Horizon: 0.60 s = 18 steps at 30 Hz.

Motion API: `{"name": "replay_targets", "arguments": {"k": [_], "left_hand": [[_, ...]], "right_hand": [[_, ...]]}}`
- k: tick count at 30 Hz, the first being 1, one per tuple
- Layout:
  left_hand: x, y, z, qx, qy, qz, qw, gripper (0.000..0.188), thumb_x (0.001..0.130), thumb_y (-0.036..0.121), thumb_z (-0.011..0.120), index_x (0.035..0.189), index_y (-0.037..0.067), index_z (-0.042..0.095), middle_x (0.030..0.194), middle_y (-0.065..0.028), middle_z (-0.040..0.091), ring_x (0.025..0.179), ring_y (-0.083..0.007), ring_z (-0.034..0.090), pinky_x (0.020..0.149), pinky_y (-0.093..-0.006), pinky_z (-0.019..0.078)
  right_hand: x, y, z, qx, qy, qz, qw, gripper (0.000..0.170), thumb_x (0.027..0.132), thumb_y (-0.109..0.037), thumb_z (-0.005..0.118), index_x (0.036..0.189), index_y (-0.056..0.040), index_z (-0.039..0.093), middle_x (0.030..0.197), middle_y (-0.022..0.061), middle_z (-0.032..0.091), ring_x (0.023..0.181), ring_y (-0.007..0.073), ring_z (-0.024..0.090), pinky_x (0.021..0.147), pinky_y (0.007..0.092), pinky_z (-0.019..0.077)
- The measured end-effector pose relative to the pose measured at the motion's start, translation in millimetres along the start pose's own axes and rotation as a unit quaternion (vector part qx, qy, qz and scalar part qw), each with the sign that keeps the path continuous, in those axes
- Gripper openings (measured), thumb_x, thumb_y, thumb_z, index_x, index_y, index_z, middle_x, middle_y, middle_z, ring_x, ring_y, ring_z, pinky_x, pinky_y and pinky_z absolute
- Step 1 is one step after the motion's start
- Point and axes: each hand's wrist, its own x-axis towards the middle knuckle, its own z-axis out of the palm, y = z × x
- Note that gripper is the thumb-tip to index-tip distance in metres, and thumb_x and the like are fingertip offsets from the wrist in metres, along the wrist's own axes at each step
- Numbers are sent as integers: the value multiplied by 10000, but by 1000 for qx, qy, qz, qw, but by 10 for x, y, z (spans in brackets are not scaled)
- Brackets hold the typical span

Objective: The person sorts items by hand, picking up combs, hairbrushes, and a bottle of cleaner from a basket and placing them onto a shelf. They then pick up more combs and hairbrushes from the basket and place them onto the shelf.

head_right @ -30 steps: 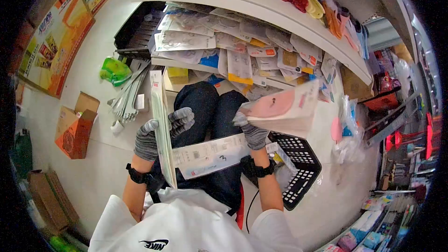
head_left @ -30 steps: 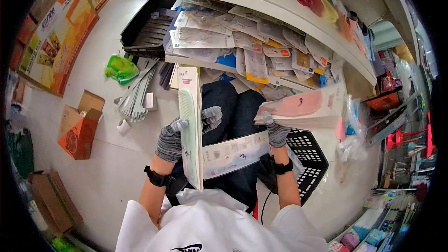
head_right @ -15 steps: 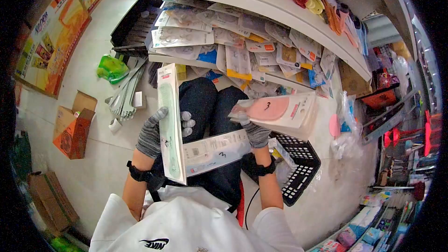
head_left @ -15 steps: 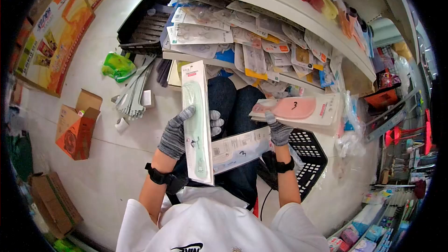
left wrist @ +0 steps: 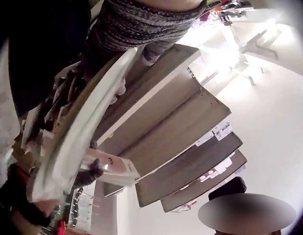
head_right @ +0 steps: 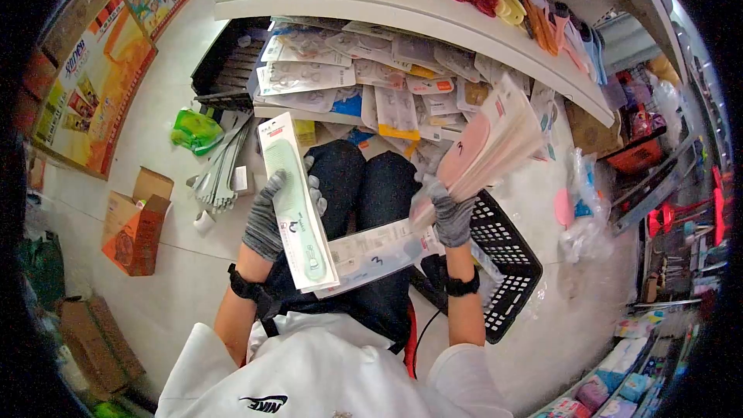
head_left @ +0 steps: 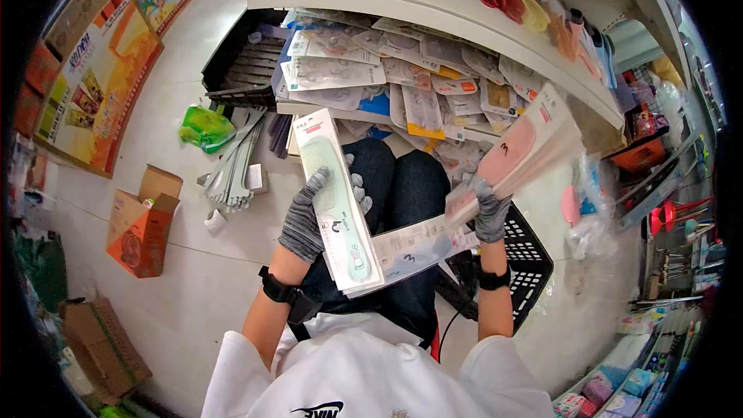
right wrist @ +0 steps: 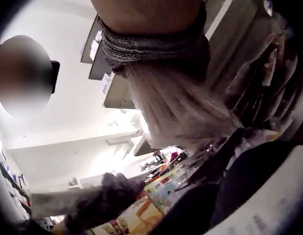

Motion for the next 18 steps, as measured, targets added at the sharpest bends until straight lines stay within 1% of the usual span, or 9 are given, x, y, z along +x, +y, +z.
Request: {"name": "replay_targets", "arguments": {"k": [2, 5, 6, 10, 11, 14, 15, 16, 18], "left_hand": [[25, 39, 23, 47, 1, -7, 999, 436, 775, 254, 584, 1113, 26, 427, 844, -123, 515, 771, -249, 545, 780, -405, 451], [143, 286, 283, 71, -70, -26, 995, 441, 760, 247, 597, 1094, 10, 434, 830, -109, 517, 733, -233, 547, 739, -392, 472], [5, 390, 778, 256, -4, 63, 965, 412, 751, 233, 593, 1064, -1, 462, 820, -110, 543, 719, -220, 562, 679, -393, 491], [255, 1013, 1733, 385, -69, 110, 914, 308, 715, 140, 591, 990, 6, 555, 872, -142, 604, 751, -235, 602, 637, -386, 504], [318, 1142, 2069, 443, -90, 138, 881, 305, 715, 142, 590, 988, 10, 557, 874, -141, 604, 753, -235, 602, 636, -387, 504], [790, 1596, 2744, 614, -98, 218, 753, 294, 717, 151, 586, 979, 20, 566, 879, -137, 606, 759, -238, 602, 632, -391, 502], [1017, 1759, 2900, 664, -86, 237, 704, 291, 717, 153, 585, 976, 23, 569, 880, -135, 607, 761, -239, 603, 631, -393, 502], [1252, 1924, 2999, 709, -67, 250, 656, 287, 718, 156, 584, 974, 27, 571, 882, -134, 607, 763, -239, 603, 630, -394, 501], [1721, 2243, 3109, 787, -21, 266, 556, 281, 718, 161, 581, 968, 33, 577, 885, -131, 609, 767, -241, 603, 628, -397, 500]], "right_hand": [[0, -454, 231, 188, -133, 76, 970, 523, 658, -206, 701, 1065, -30, 423, 868, 63, 530, 800, 196, 537, 695, 355, 466], [-176, -623, 121, 196, -172, 152, 953, 572, 691, -249, 688, 1130, -41, 386, 949, 74, 517, 859, 209, 537, 739, 363, 464], [-250, -601, 69, 204, -149, 162, 954, 567, 705, -225, 675, 1152, -44, 378, 978, 80, 519, 882, 220, 537, 758, 362, 461], [-430, -503, -191, -37, -189, 115, 975, 593, 736, -178, 638, 1227, -45, 332, 1102, 77, 486, 952, 195, 517, 834, 338, 431], [-423, -752, -18, 32, -196, 137, 970, 625, 734, -182, 632, 1251, -36, 313, 1129, 71, 473, 990, 176, 495, 849, 311, 418], [-517, -353, -184, -12, -191, 72, 979, 652, 728, -203, 636, 1262, -30, 304, 1148, 70, 461, 1038, 169, 462, 856, 309, 413], [-485, -658, 2, 28, -204, 111, 972, 660, 734, -249, 634, 1266, -35, 307, 1164, 74, 451, 1040, 168, 453, 842, 305, 419], [-518, -495, 4, 31, -131, 114, 984, 609, 701, -246, 674, 1179, -20, 371, 920, 55, 509, 833, 167, 514, 771, 306, 449], [-488, -659, 41, 231, -151, 238, 931, 631, 746, -211, 618, 1261, -16, 310, 1093, 73, 482, 947, 147, 476, 793, 298, 427]]}}
